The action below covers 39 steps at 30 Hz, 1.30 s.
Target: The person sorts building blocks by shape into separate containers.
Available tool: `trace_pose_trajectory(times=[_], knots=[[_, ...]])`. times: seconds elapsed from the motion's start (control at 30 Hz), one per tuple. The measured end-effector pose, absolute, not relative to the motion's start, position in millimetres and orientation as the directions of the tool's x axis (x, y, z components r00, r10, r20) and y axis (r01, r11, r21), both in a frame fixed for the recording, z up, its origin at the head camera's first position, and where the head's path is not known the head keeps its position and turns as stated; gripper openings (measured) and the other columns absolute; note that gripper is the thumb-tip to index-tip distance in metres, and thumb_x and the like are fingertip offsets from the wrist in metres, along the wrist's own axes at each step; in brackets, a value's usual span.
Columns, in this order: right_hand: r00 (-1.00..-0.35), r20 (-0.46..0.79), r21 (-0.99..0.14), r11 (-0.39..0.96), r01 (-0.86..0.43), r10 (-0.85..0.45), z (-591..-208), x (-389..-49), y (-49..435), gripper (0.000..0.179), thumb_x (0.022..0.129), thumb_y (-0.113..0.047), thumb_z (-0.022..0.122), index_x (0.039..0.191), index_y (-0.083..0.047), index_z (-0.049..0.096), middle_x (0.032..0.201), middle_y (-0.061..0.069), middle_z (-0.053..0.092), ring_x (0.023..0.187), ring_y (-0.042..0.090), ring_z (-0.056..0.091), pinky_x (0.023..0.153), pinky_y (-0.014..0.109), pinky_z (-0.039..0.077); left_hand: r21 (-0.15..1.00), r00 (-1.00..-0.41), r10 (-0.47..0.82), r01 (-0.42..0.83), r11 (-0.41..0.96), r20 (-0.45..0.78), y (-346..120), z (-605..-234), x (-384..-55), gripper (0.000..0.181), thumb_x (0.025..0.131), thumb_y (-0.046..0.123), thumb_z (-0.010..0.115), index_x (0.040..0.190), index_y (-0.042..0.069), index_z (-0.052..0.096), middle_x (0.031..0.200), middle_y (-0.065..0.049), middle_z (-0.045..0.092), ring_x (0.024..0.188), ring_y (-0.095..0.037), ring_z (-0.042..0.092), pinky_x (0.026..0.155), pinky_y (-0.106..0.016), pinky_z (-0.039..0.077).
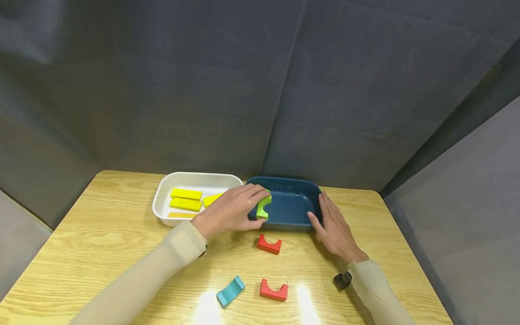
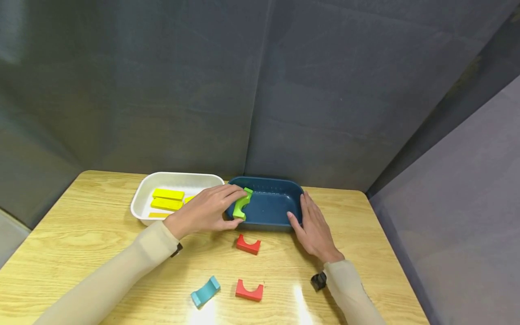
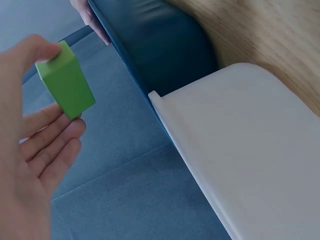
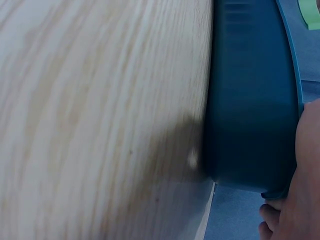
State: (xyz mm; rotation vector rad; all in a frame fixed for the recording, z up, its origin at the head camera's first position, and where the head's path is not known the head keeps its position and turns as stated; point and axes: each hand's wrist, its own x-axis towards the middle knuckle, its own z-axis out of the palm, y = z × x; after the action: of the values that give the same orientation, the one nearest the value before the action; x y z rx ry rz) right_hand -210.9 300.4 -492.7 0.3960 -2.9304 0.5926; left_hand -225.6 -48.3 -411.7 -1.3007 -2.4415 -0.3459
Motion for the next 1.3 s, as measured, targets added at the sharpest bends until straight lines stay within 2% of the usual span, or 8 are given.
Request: trace_pose_trajectory(times=[0.3, 0.63, 0.83, 1.0, 1.3], knots=[[-0.954, 0.186, -0.373, 0.882, -0.289, -0.234, -492.2, -210.6, 299.9, 0.081, 0.115, -0.052, 0.042, 0.17, 0.001, 0.015, 0.18, 0.017, 0.009, 0.164, 0.043, 0.016, 0.129, 0.066, 0.018, 0.074, -0.566, 0.733, 0.807, 0.585, 0.376, -38.1, -416.0, -235.6, 0.063, 0.095, 0.044, 0.08, 0.144, 0.009, 0.063, 0.139, -0.006, 0.067, 0.117, -0.021, 0.067, 0.101, -0.033, 0.059], [-0.959, 0.163, -0.373, 0.885, -0.278, -0.233, -493.0, -211.5, 304.1, 0.082, 0.114, -0.054, 0.041, 0.171, -0.001, 0.013, 0.18, 0.016, 0.007, 0.164, 0.043, 0.015, 0.129, 0.065, 0.017, 0.125, -0.596, 0.725, 0.795, 0.594, 0.343, -21.9, -418.5, -247.5, 0.064, 0.095, 0.043, 0.079, 0.146, 0.008, 0.062, 0.141, -0.008, 0.065, 0.119, -0.023, 0.066, 0.099, -0.034, 0.06], [-0.958, 0.166, -0.368, 0.886, -0.282, -0.236, -494.6, -213.0, 303.0, 0.083, 0.114, -0.054, 0.041, 0.171, -0.001, 0.014, 0.18, 0.015, 0.007, 0.164, 0.042, 0.015, 0.13, 0.064, 0.016, 0.171, -0.649, 0.712, 0.76, 0.628, 0.268, -12.5, -423.2, -255.4, 0.066, 0.095, 0.044, 0.079, 0.149, 0.01, 0.06, 0.146, -0.007, 0.063, 0.124, -0.023, 0.064, 0.102, -0.036, 0.059], [-0.959, 0.158, -0.366, 0.888, -0.277, -0.233, -494.2, -212.3, 303.2, 0.083, 0.114, -0.055, 0.041, 0.171, -0.001, 0.014, 0.18, 0.013, 0.006, 0.165, 0.04, 0.013, 0.13, 0.063, 0.016, 0.191, -0.67, 0.705, 0.743, 0.642, 0.233, -2.6, -427.3, -262.2, 0.068, 0.096, 0.042, 0.08, 0.151, 0.009, 0.058, 0.148, -0.009, 0.061, 0.128, -0.024, 0.063, 0.108, -0.037, 0.056], [-0.96, 0.157, -0.36, 0.891, -0.275, -0.233, -495.6, -213.1, 302.6, 0.083, 0.114, -0.055, 0.04, 0.171, -0.001, 0.012, 0.18, 0.018, 0.009, 0.164, 0.042, 0.014, 0.129, 0.065, 0.017, 0.216, -0.71, 0.687, 0.702, 0.678, 0.152, 10.9, -432.5, -273.5, 0.068, 0.097, 0.041, 0.078, 0.154, 0.01, 0.056, 0.152, -0.011, 0.058, 0.131, -0.024, 0.061, 0.111, -0.038, 0.054]])
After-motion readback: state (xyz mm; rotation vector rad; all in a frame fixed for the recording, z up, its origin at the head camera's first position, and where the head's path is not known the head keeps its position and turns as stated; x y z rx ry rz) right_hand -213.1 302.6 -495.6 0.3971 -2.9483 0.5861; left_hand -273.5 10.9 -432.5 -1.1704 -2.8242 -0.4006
